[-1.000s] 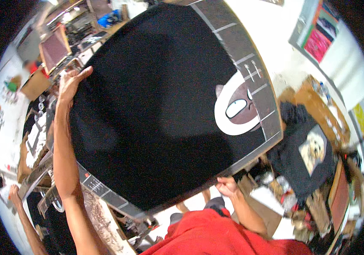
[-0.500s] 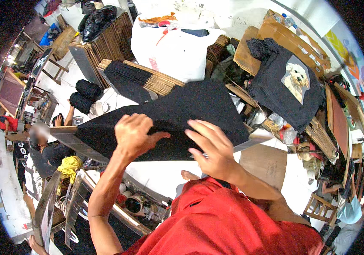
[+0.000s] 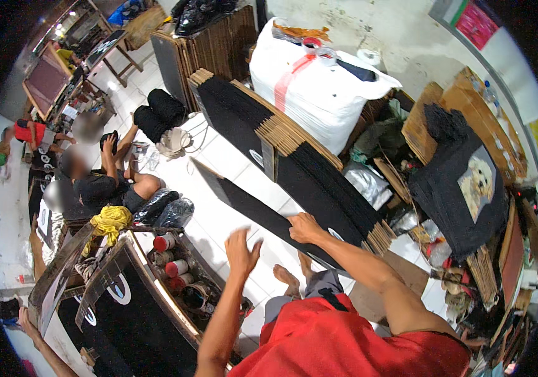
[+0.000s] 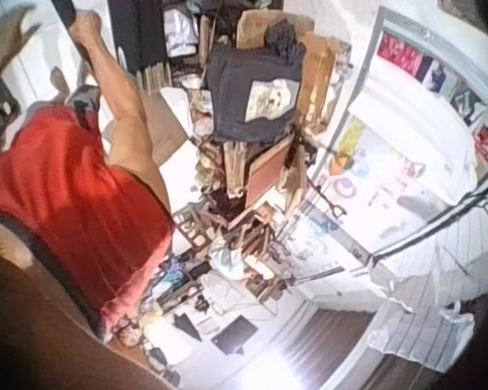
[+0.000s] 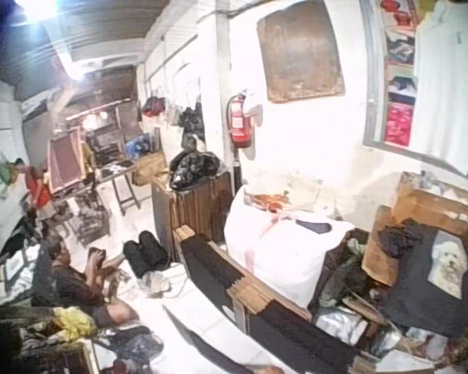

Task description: The person repeatedly picks up black printing screens with a white logo from a stack and places them onto a wooden frame held by another person. The person then returns to the stack to repeat the process.

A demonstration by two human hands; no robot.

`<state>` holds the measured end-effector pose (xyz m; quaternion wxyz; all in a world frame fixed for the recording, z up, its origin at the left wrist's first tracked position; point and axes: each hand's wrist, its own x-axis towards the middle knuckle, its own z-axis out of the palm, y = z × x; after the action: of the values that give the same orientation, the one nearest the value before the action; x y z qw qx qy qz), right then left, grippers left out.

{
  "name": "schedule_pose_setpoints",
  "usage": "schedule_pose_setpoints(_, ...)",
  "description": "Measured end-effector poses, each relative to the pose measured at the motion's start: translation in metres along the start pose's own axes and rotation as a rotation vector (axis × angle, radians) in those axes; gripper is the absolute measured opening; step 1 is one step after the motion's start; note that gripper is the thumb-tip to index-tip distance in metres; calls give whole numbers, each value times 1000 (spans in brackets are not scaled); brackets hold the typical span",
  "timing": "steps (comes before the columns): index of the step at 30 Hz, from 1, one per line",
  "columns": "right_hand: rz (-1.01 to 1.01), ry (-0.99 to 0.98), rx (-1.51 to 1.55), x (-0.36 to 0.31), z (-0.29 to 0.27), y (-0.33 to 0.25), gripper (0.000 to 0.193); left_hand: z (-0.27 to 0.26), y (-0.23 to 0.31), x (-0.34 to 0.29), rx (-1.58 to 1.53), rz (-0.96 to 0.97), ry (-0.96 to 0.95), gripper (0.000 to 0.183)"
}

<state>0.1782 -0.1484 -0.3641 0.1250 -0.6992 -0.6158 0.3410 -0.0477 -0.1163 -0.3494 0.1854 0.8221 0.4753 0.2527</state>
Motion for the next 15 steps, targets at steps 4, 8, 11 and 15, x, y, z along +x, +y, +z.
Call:
schedule_pose_setpoints(4,74,9,-37,47,28,46,29,27,-56,-134,28,-343,-296,37)
schedule_pose_setpoints(8,200,-4,-39,72,46,89,26,30,-74,-256,-123,-843,-509,40)
schedule_pose_setpoints(11,251,-10,-65,79,61,118,22,31,-78,-307,-75,-1142,-685,43)
schedule_pose_setpoints(15,340,-16,-127,84,80,155,25,48,-74,-326,-83,-1305,-673,45)
